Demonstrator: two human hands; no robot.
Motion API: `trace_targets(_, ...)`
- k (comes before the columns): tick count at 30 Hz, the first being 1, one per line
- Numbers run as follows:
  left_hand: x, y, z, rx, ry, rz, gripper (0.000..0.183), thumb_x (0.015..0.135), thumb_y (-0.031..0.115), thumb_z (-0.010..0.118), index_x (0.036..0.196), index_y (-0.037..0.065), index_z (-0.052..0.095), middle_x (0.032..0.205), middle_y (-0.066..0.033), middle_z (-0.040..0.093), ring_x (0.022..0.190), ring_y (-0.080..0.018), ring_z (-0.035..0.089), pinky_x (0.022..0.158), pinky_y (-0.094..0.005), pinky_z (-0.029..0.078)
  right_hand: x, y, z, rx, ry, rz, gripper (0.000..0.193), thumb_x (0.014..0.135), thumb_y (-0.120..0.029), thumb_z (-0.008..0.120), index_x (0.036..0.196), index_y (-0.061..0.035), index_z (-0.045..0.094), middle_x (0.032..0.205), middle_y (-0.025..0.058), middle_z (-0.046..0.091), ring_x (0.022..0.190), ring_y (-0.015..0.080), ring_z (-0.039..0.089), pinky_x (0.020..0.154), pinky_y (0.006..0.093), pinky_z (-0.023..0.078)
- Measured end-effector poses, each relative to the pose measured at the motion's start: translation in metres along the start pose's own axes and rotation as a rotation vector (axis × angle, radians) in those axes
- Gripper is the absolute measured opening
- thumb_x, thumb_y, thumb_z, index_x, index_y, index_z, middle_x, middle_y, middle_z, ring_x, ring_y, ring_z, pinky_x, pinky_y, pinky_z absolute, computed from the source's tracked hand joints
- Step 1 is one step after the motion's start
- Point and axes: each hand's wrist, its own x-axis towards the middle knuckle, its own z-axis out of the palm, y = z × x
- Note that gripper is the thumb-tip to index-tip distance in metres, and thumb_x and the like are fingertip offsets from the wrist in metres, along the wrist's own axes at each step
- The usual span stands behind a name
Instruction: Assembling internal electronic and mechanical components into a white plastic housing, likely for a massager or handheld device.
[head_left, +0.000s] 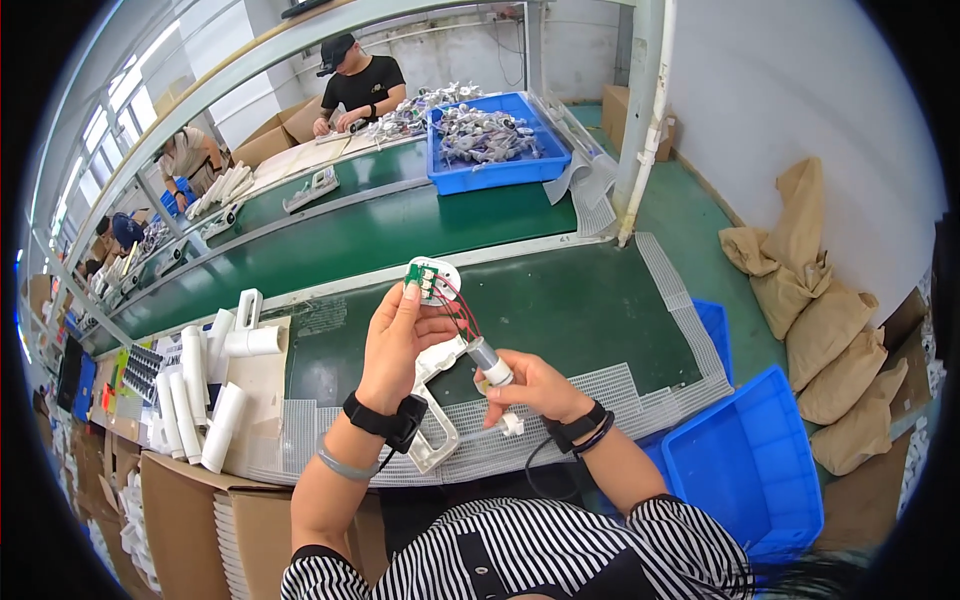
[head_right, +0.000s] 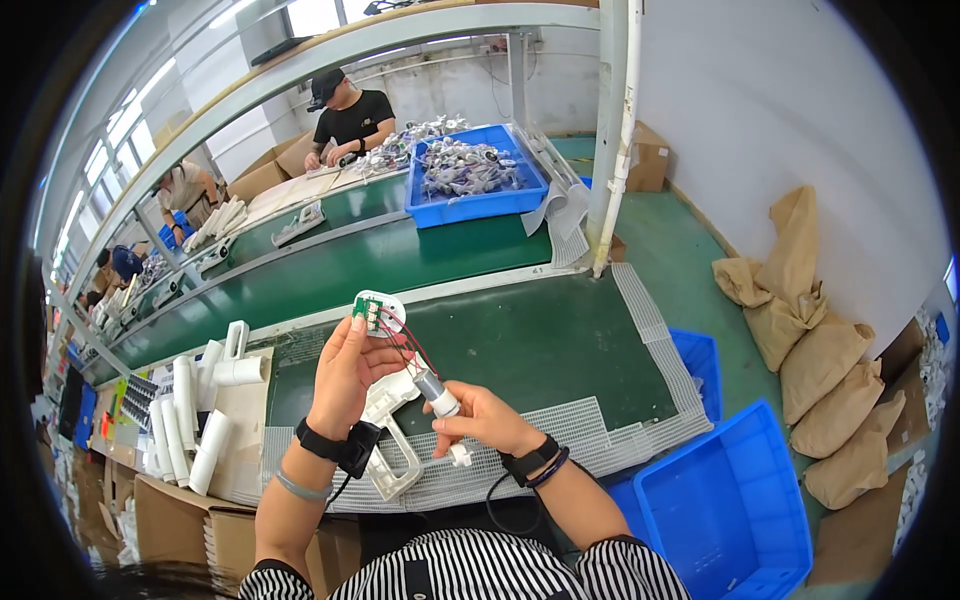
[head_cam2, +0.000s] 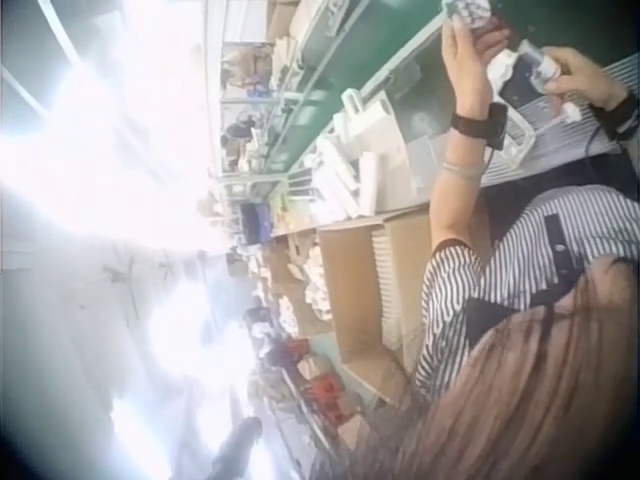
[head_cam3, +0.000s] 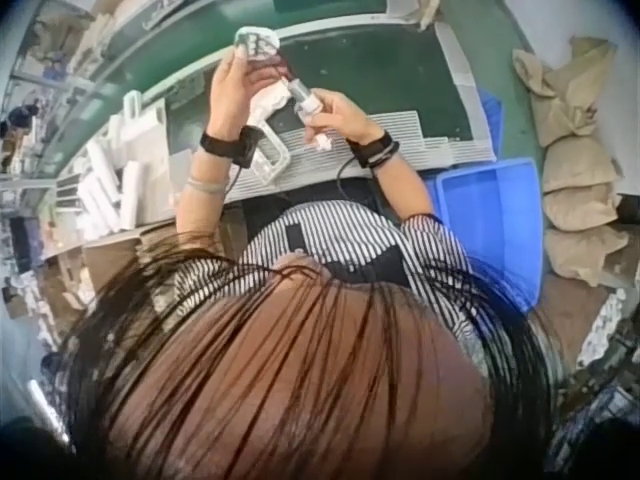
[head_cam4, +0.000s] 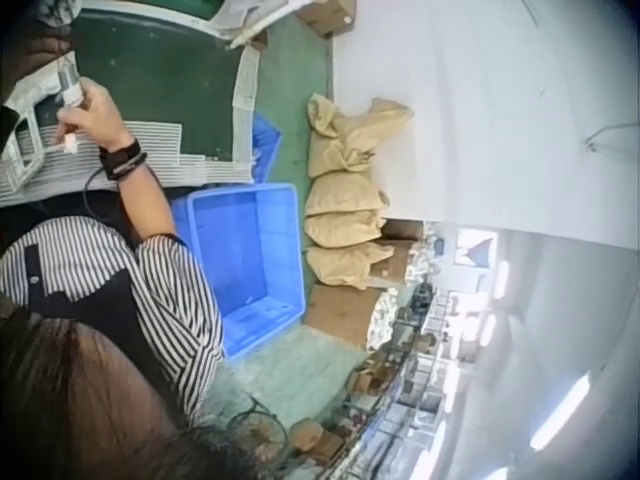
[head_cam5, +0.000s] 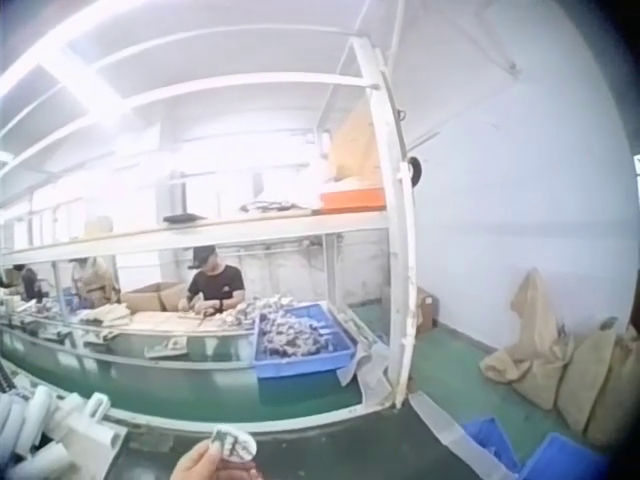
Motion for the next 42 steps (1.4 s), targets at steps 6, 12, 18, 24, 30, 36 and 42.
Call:
trace_targets(6, -0.007, -0.006, -0.003, -0.017, 0.038, 0.062, 0.036, 0.110, 0.036, 0.043, 0.115, 0.003, 0.057, 0.096, -0.0126, 0.070, 0.082, -0.0217, 0.073, 0.077, -0.0330, 0.062, -0.004, -0.006, 0.004, -0.243, 0.072, -0.066, 0.024, 0.093, -0.015, 0.073, 0.107, -0.0018, 0.058, 0.090, 0.0044, 0.068, 0.075, 0.0122, 0.071, 0.066, 0.0248, 0.055)
trace_targets(12, -0.016, 0.004, -0.001, -0.063, 0.027, 0.000, 0.038, 0.111, 0.037, 0.039, 0.113, 0.004, 0.055, 0.082, -0.0085, 0.064, 0.059, -0.0196, 0.068, 0.050, -0.0304, 0.058, -0.005, -0.002, 0.001, -0.308, 0.200, -0.188, 0.020, 0.094, -0.014, 0.072, 0.105, -0.0015, 0.061, 0.090, 0.0034, 0.067, 0.076, 0.0090, 0.067, 0.068, 0.0249, 0.054)
trace_targets(18, -0.020, 0.012, -0.016, 0.133, -0.049, -0.010, 0.034, 0.111, 0.037, 0.039, 0.117, 0.007, 0.055, 0.081, -0.0098, 0.064, 0.041, -0.0126, 0.051, 0.034, -0.0225, 0.036, -0.009, -0.004, -0.009, -0.215, 0.202, -0.128, 0.021, 0.095, -0.015, 0.068, 0.107, -0.0005, 0.060, 0.089, 0.0054, 0.065, 0.076, 0.0145, 0.070, 0.071, 0.0274, 0.056)
trace_targets(24, -0.028, 0.025, -0.010, 0.072, -0.177, -0.131, 0.035, 0.111, 0.037, 0.035, 0.114, 0.006, 0.053, 0.095, -0.0157, 0.073, 0.044, -0.0132, 0.060, 0.034, -0.0180, 0.031, -0.001, 0.001, -0.010, 0.015, 0.045, -0.121, 0.028, 0.095, -0.019, 0.068, 0.113, 0.0016, 0.061, 0.098, 0.0100, 0.067, 0.084, 0.0218, 0.073, 0.067, 0.0291, 0.060)
trace_targets(30, -0.033, 0.023, -0.012, 0.185, -0.129, -0.125, 0.032, 0.109, 0.035, 0.044, 0.115, 0.006, 0.055, 0.099, -0.0136, 0.074, 0.066, -0.0112, 0.067, 0.039, -0.0181, 0.039, 0.003, 0.020, -0.009, 0.171, -0.153, 0.033, 0.030, 0.094, -0.019, 0.068, 0.111, 0.0044, 0.060, 0.096, 0.0145, 0.067, 0.081, 0.0220, 0.073, 0.053, 0.0285, 0.062)
trace_targets(36, -0.038, 0.021, -0.019, 0.317, -0.085, -0.230, 0.041, 0.097, 0.035, 0.067, 0.120, 0.002, 0.062, 0.098, -0.0109, 0.073, 0.077, -0.0129, 0.067, 0.058, -0.0281, 0.061, -0.005, 0.006, -0.015, -0.095, -0.073, 0.152, 0.027, 0.094, -0.019, 0.070, 0.112, 0.0006, 0.063, 0.075, 0.0041, 0.063, 0.062, 0.0117, 0.065, 0.049, 0.0224, 0.052)
trace_targets(42, -0.034, 0.007, -0.026, 0.416, -0.100, -0.261, 0.042, 0.096, 0.040, 0.070, 0.105, -0.001, 0.071, 0.088, -0.0038, 0.071, 0.073, -0.0075, 0.064, 0.064, -0.0229, 0.054, -0.013, 0.001, -0.016, -0.687, 0.070, -0.057, 0.044, 0.090, -0.020, 0.076, 0.128, -0.0012, 0.062, 0.100, 0.0033, 0.056, 0.084, 0.0101, 0.059, 0.068, 0.0236, 0.049)
